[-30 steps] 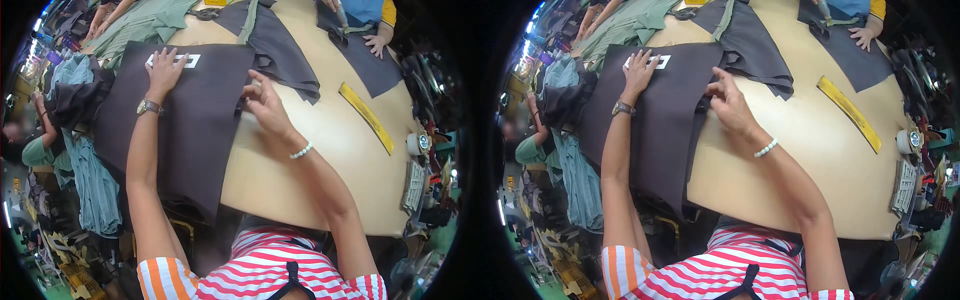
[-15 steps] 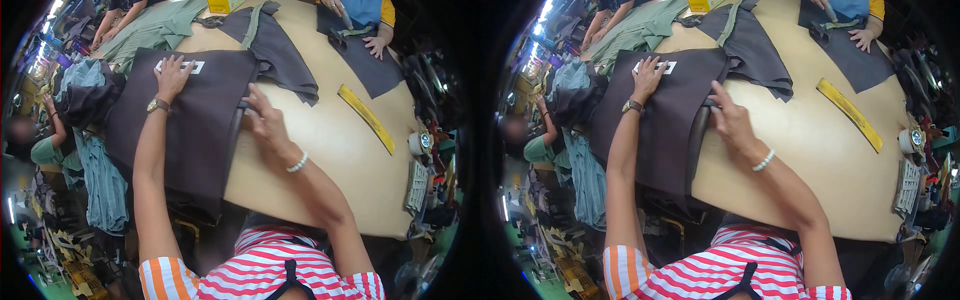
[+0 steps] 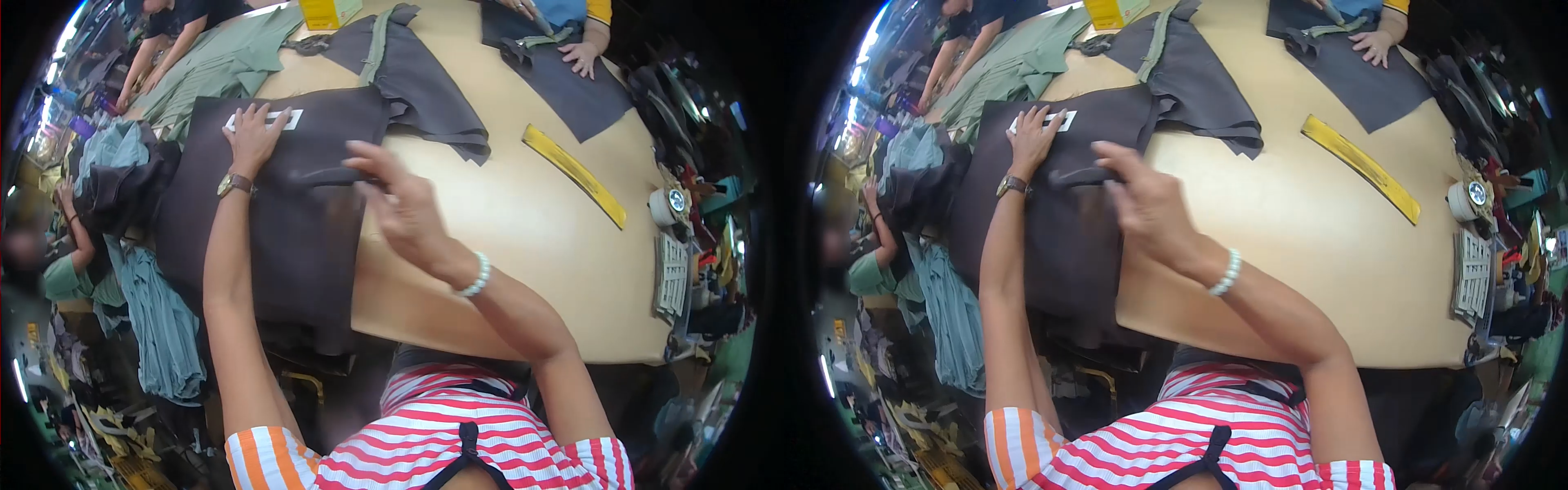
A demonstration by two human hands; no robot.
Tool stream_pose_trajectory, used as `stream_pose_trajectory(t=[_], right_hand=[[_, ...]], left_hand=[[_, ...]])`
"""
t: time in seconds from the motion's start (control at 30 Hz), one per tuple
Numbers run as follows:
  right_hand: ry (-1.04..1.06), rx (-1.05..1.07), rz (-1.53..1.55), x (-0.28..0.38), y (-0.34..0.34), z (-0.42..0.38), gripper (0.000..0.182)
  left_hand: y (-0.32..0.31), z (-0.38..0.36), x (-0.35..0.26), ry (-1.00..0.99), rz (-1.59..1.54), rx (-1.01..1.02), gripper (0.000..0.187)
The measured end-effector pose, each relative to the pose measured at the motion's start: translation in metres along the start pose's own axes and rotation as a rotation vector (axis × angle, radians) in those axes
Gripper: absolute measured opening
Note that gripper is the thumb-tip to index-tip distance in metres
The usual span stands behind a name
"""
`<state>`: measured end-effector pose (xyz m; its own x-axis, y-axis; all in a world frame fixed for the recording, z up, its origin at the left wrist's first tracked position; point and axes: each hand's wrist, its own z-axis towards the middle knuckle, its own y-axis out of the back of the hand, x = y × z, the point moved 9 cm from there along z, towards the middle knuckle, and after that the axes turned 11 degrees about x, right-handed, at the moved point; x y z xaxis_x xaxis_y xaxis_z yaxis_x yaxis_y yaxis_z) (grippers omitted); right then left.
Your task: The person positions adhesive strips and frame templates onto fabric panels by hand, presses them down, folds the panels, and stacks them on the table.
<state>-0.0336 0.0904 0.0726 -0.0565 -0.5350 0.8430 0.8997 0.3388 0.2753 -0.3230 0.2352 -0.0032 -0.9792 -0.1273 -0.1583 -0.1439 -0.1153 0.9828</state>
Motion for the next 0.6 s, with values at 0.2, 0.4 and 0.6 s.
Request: stream_pose_trajectory(t=[0.2, 0.4, 0.6], right_hand=[[0.133, -0.002, -0.183, -0.021, -0.045, 0.03, 0.042], [0.054, 0.165, -0.682, -0.024, -0.056, -0.042, 0.049], [-0.202, 0.509, -0.705, -0.019, -0.036, -0.152, 0.055]], left_hand=[[0.004, -0.003, -0.004, 0.033, -0.199, 0.016, 0.073], [0.012, -0.013, -0.015, 0.052, -0.218, 0.043, 0.073], [0.008, 0.001, -0.043, -0.118, 0.08, -0.001, 0.066]])
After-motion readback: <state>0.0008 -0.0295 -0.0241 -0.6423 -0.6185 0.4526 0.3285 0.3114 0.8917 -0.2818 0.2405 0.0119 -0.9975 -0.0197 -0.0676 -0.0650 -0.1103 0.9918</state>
